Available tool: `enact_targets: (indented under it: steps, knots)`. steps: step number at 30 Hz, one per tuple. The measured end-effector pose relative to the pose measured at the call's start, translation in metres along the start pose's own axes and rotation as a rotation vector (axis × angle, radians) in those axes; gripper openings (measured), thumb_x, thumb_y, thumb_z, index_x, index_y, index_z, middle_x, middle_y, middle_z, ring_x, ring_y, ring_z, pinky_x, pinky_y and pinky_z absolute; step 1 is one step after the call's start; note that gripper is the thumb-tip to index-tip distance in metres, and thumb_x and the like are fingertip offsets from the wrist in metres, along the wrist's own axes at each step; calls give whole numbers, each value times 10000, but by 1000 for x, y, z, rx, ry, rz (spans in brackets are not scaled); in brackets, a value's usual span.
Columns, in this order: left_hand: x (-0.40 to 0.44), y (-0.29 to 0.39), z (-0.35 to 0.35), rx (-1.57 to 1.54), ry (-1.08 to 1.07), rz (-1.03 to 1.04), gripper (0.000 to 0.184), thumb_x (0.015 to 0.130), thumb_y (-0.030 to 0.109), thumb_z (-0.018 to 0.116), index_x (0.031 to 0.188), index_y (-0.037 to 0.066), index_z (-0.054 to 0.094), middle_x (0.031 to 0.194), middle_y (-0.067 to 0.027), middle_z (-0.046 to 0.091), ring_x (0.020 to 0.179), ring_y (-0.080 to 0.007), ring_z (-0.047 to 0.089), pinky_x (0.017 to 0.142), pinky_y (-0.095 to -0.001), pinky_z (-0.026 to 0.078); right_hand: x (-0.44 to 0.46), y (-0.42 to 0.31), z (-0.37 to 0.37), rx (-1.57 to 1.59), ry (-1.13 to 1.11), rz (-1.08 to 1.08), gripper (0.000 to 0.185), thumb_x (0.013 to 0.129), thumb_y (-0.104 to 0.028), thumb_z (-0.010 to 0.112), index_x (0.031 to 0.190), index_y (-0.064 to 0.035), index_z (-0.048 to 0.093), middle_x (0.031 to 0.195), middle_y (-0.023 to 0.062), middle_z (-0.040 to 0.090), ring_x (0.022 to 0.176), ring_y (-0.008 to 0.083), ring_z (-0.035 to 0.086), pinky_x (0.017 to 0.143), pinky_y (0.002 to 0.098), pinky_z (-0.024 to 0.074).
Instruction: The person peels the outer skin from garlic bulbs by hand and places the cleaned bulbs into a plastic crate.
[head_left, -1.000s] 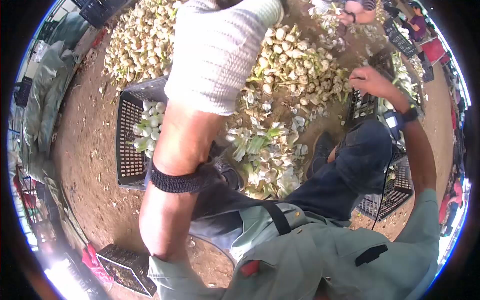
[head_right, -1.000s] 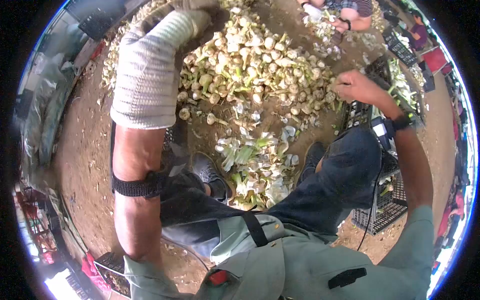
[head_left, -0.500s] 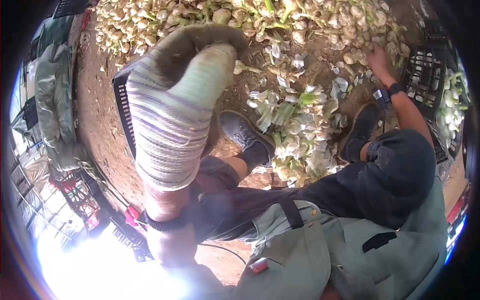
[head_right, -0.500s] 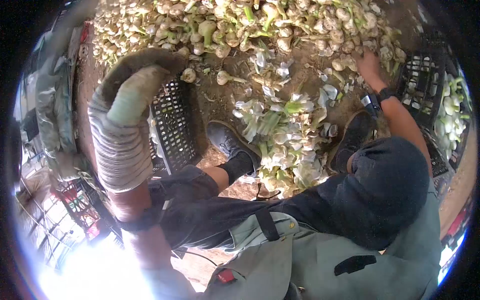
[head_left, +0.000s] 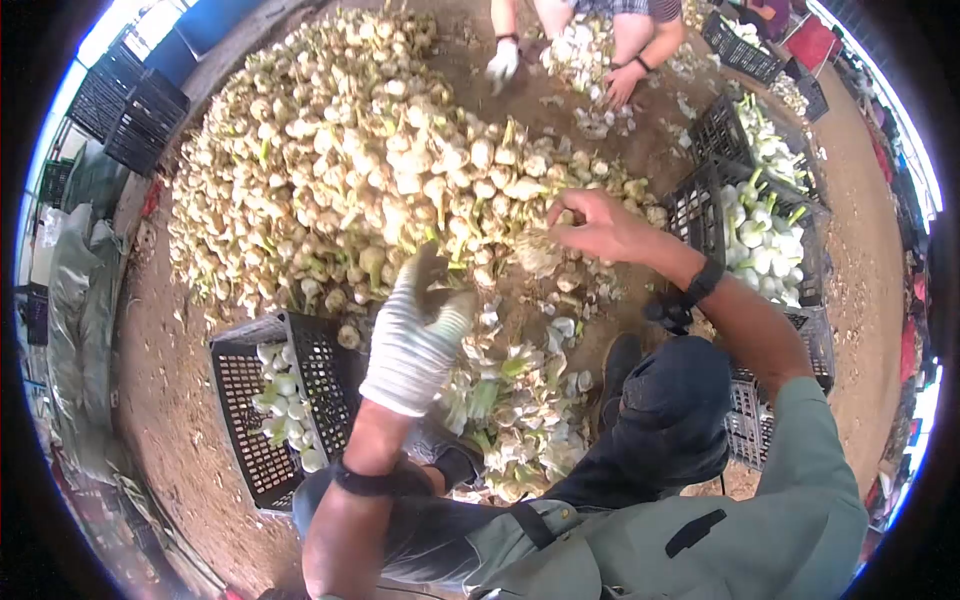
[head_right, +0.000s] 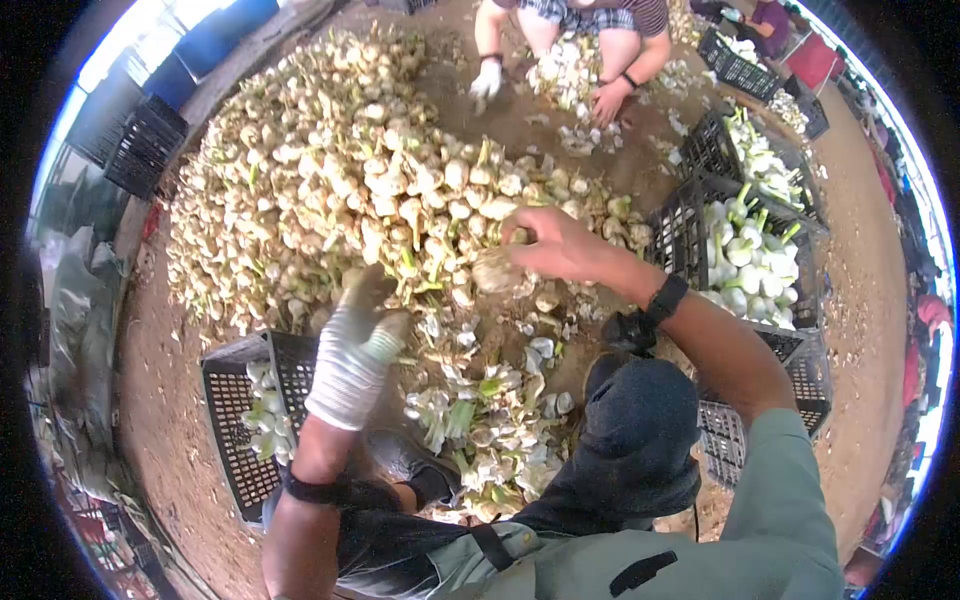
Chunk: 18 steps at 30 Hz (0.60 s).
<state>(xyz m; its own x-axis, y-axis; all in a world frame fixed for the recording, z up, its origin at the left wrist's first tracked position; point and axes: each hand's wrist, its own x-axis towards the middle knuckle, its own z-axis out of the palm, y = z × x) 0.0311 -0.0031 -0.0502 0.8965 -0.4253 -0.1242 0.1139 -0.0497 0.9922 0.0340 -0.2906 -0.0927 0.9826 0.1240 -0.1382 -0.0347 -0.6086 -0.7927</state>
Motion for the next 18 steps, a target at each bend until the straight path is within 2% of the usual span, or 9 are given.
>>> enact_targets:
  steps: [3, 4, 5, 8, 11, 12, 15, 17, 18]
  knots:
    - [-3, 4, 10, -161, -58, -35, 748, 869, 105, 666, 1474, -23, 245, 1365, -181, 448, 1101, -193, 542, 854, -272, 491, -21, -71, -14, 148, -130, 35, 210, 870, -166, 644, 1013, -24, 583, 713, -4, 547, 567, 66, 504, 493, 257, 388]
    - [-2, 5, 10, -174, -107, -29, 768, 870, 121, 668, 1485, -15, 228, 1411, -208, 411, 1151, -216, 527, 881, -292, 490, -25, -79, -9, 161, -98, -169, 223, 870, -161, 638, 1027, -18, 572, 682, -5, 545, 545, 65, 504, 473, 258, 383]
    - [-5, 7, 12, -222, -112, -62, 798, 861, 143, 686, 1490, -8, 220, 1421, -214, 405, 1162, -225, 526, 914, -298, 480, -34, -89, -14, 164, -141, -121, 202, 872, -148, 630, 1012, -17, 570, 671, -12, 544, 534, 61, 503, 475, 246, 379]
    - [-5, 10, 9, -251, -308, -88, 827, 842, 178, 722, 1474, -42, 236, 1379, -212, 455, 1194, -230, 515, 973, -314, 452, -51, -104, -18, 255, -214, -87, 195, 871, -137, 625, 1016, -20, 566, 681, -16, 540, 538, 56, 500, 477, 237, 375]
    - [-4, 3, 25, -251, -381, 43, 825, 820, 160, 743, 1448, -75, 261, 1333, -203, 497, 1187, -243, 524, 981, -328, 456, -60, -119, -30, 241, -198, -81, 199, 878, -140, 622, 1023, -19, 559, 684, -21, 536, 541, 51, 493, 480, 228, 370]
    - [-6, 5, 28, -284, -394, 44, 839, 819, 151, 743, 1452, -77, 242, 1284, -174, 529, 1130, -216, 553, 951, -316, 473, -63, -128, -35, 229, -161, -90, 205, 871, -148, 619, 1008, -4, 568, 715, -13, 550, 541, 55, 486, 479, 237, 378]
    - [-18, 35, 29, -509, -477, -31, 865, 814, 135, 742, 1482, -5, 212, 1176, -135, 584, 986, -161, 603, 825, -307, 529, -71, -159, -44, 190, -99, -74, 201, 870, -143, 606, 1006, 2, 570, 728, -15, 541, 529, 50, 454, 462, 241, 365]
    - [-28, 43, 25, -527, -439, 12, 824, 811, 175, 733, 1469, 1, 268, 1175, -124, 588, 1008, -165, 601, 850, -304, 522, -72, -170, -42, 329, -78, -95, 183, 880, -136, 600, 1009, -10, 567, 719, -26, 525, 524, 44, 444, 459, 232, 350]
    - [-33, 45, 22, -545, -392, 47, 788, 809, 214, 724, 1455, 8, 324, 1174, -113, 593, 1031, -169, 599, 876, -301, 515, -71, -175, -38, 325, -78, -89, 184, 898, -107, 576, 1052, -20, 525, 693, -20, 499, 517, 59, 470, 497, 234, 398]
